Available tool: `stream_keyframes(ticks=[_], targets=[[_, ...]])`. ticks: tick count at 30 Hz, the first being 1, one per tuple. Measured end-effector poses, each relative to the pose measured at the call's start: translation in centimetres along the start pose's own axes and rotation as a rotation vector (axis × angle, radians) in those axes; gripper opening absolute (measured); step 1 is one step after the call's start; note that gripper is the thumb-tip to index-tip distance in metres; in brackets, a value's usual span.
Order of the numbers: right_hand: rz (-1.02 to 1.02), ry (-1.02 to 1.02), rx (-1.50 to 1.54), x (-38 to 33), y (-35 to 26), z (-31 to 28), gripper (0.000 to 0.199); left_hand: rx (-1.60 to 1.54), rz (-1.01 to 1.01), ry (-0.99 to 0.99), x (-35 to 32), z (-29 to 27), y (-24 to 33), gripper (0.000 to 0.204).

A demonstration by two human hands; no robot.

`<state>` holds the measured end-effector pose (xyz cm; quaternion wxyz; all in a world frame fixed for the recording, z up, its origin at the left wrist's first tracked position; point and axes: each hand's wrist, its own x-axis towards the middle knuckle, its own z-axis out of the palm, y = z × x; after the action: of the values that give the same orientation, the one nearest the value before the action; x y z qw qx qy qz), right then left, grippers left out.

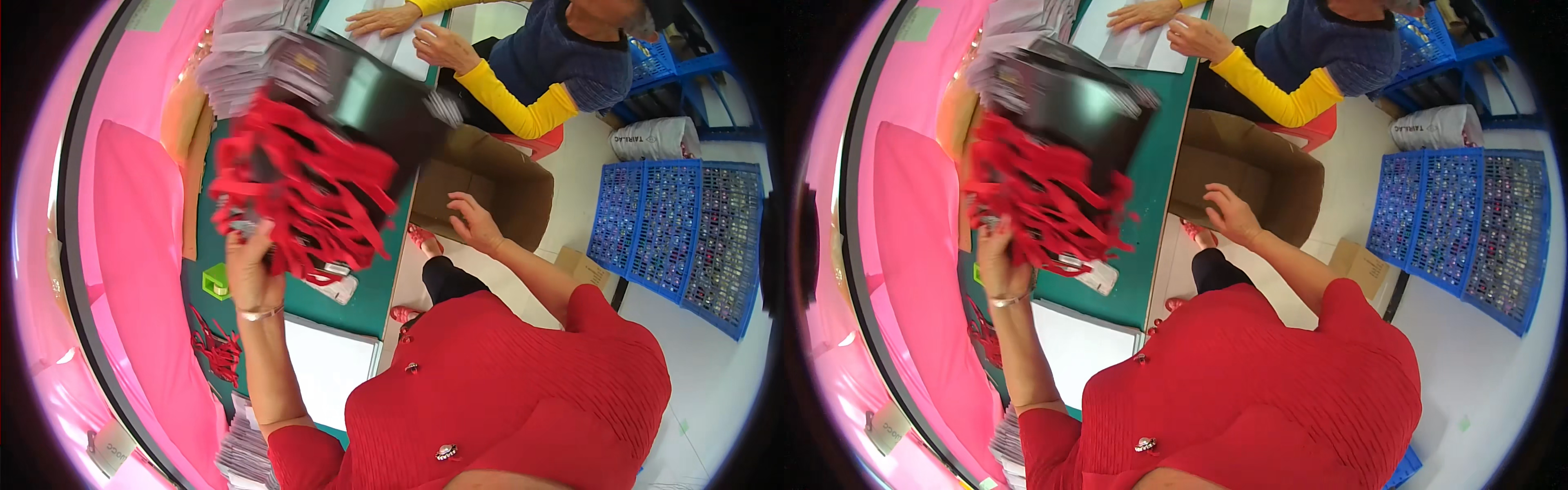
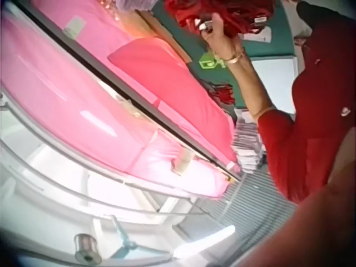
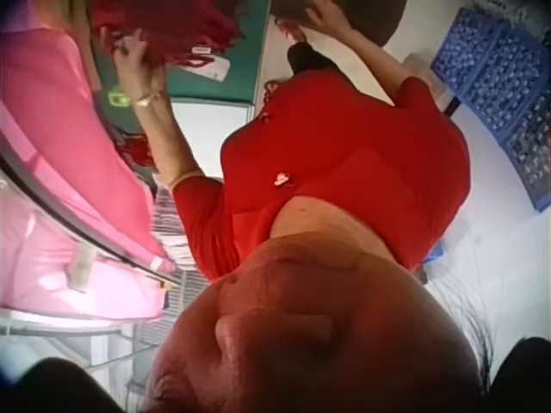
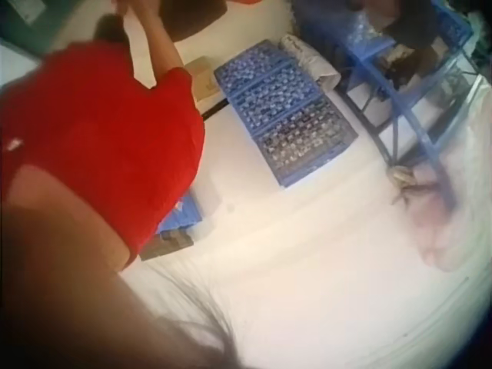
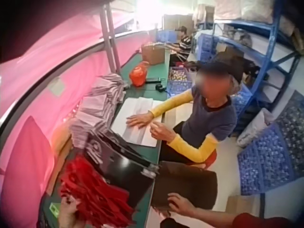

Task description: The person packages ribbon cards by placing each one onto tissue paper, wrapping and folding the paper around it, securing it with tape from a dispenser, and stacking the wrapped packages on the table.

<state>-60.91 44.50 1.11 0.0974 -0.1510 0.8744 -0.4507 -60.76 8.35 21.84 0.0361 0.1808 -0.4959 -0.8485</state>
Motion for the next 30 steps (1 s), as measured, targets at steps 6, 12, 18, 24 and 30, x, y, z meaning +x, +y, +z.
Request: stream_keyframes(ticks=[6,12,18,24,30], targets=[[0.127,0.088,0.081,-2.1,3.0,0.6,0.022,0.249,-0.459,-0.243,5.4,-3.4,-6.8,0.045],[0.176,0.163,0.101,-1.2,4.4,0.4,0.022,0.462,-0.556,-0.384,12.2,-9.3,-11.4,0.052],[0.158,0.2,0.112,0.8,5.3,-0.1,0.021,0.659,-0.481,-0.389,16.0,-8.9,-12.2,0.058],[0.179,0.296,0.211,3.0,3.2,-0.1,0.027,0.815,-0.083,-0.044,14.3,-8.5,-12.4,0.096],[0.076,0.351,0.231,4.3,-4.0,0.2,0.029,1.119,0.19,0.525,7.5,-10.1,-7.5,0.058]])
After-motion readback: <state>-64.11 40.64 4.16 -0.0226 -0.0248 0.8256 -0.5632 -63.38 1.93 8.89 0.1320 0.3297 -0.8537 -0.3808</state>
